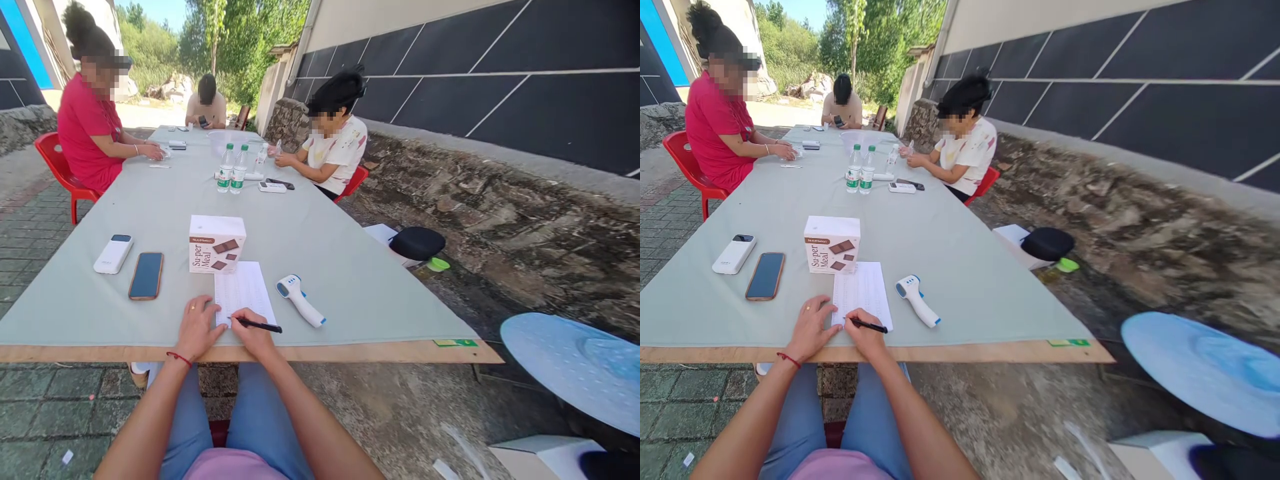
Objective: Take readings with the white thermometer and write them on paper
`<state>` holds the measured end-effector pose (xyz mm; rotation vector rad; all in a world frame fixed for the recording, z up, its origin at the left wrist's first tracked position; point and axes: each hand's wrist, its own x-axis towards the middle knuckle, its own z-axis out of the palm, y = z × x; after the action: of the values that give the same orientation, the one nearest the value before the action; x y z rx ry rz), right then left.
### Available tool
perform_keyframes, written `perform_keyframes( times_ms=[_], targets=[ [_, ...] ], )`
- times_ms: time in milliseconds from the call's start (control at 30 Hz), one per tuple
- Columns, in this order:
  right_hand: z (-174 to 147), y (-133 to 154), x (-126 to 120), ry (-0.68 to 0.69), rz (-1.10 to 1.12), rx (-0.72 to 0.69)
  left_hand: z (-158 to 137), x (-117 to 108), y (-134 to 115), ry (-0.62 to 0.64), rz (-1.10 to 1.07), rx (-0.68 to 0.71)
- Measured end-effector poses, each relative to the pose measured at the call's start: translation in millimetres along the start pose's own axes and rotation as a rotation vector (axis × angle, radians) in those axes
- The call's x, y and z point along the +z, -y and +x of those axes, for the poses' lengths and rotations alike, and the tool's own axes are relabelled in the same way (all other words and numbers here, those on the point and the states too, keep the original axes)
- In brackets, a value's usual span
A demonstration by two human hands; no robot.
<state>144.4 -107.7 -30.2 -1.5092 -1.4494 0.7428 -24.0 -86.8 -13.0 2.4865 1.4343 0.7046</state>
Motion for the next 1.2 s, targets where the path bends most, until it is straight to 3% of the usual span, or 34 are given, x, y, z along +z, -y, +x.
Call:
perform_keyframes(
  times_ms=[1200],
  targets=[
    [-0.1,-1.1,-0.1,-0.058,0.04,0.032,-0.8,-0.6,-0.2,-0.002,-0.015,-0.015]
  ],
)
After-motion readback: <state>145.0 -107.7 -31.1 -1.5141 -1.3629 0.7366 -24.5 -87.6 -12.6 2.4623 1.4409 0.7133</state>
